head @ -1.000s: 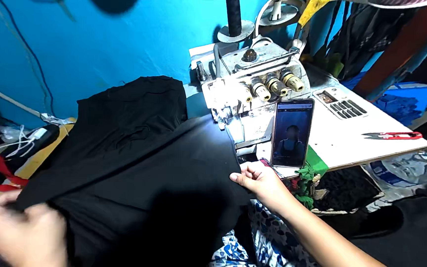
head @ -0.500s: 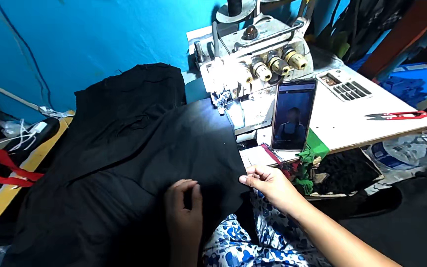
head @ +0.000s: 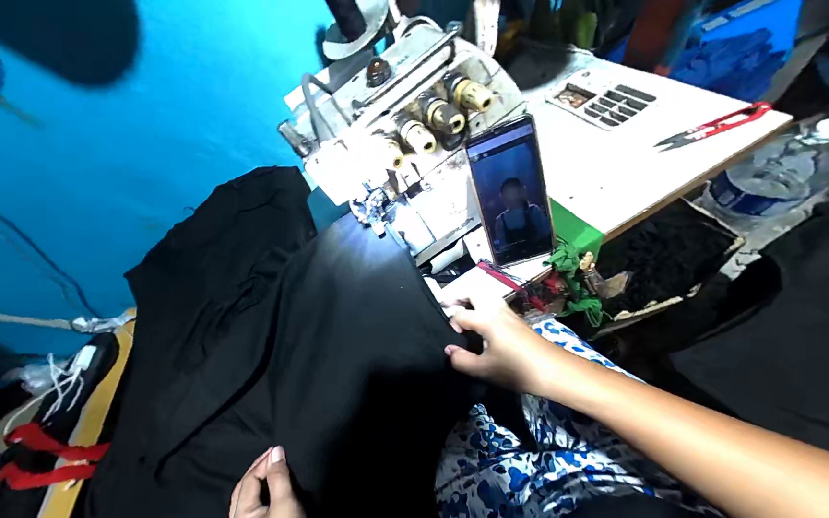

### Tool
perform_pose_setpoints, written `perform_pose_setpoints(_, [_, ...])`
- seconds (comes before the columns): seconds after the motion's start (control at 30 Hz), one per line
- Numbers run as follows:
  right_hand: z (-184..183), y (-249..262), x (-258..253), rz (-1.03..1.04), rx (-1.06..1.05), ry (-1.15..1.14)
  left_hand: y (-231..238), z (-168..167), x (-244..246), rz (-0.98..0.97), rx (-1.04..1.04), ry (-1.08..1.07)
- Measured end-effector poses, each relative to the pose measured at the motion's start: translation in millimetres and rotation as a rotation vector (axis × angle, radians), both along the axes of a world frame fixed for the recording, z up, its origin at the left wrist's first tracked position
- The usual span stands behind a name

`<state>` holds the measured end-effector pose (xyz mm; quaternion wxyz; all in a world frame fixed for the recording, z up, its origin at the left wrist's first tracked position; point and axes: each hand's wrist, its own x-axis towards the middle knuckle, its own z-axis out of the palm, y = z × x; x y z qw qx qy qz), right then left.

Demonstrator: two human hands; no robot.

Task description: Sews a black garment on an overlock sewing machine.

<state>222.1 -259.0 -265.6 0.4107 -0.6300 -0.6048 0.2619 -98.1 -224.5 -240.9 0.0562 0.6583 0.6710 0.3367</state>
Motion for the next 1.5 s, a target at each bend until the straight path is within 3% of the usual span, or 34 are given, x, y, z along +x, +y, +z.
perform_pose_setpoints(0.13, [-1, 4, 12, 0.217, 0.010, -0.013, 1, 0, -1, 0.005, 0.063, -0.054])
perform_pose_setpoints(0.3, [-8, -8, 25, 0.297, -0.097, 0.243, -2, 5, 2, 0.082, 0.064, -0.077])
perform_pose_setpoints(0.47, [-28, -11, 25, 0.192, -0.194, 0.491, -3, 6, -2, 0.093, 0.083, -0.120])
perform_pose_setpoints(0.63, [-24, -18, 19, 0.052, -0.302, 0.688, -7, 12, -3, 0.088, 0.181, -0.120])
perform_pose_setpoints(0.73, [-16, -21, 16, 0.089, -0.338, 0.794, -4, 17, -4, 0.077, 0.255, -0.091])
perform_pose_setpoints(0.87, [-11, -15, 14, 0.131, -0.280, 0.745, 12, 30, -5, 0.020, 0.347, -0.067])
perform_pose_setpoints(1.07, [-9, 4, 12, 0.122, -0.115, 0.584, 20, 40, 7, -0.017, 0.266, -0.041])
perform_pose_setpoints(1.17, [-26, -12, 7, 0.182, -0.205, 0.482, -17, 25, 35, -0.272, 0.397, -0.297])
perform_pose_setpoints(1.2, [-36, -19, 5, 0.202, -0.296, 0.477, -36, 14, 48, -0.380, 0.285, -0.417])
perform_pose_setpoints(1.27, [-62, -30, 2, 0.206, -0.435, 0.509, -77, -20, 79, -0.541, -0.184, -0.765])
perform_pose_setpoints(1.37, [-88, -50, 2, 0.172, -0.481, 0.631, -116, -82, 124, -0.303, -0.967, -1.119])
perform_pose_setpoints(1.43, [-88, -64, 3, 0.123, -0.463, 0.746, -122, -121, 137, -0.150, -1.035, -1.333])
perform_pose_setpoints(1.5, [-80, -81, 1, 0.045, -0.428, 0.837, -119, -135, 140, -0.046, -0.875, -1.658])
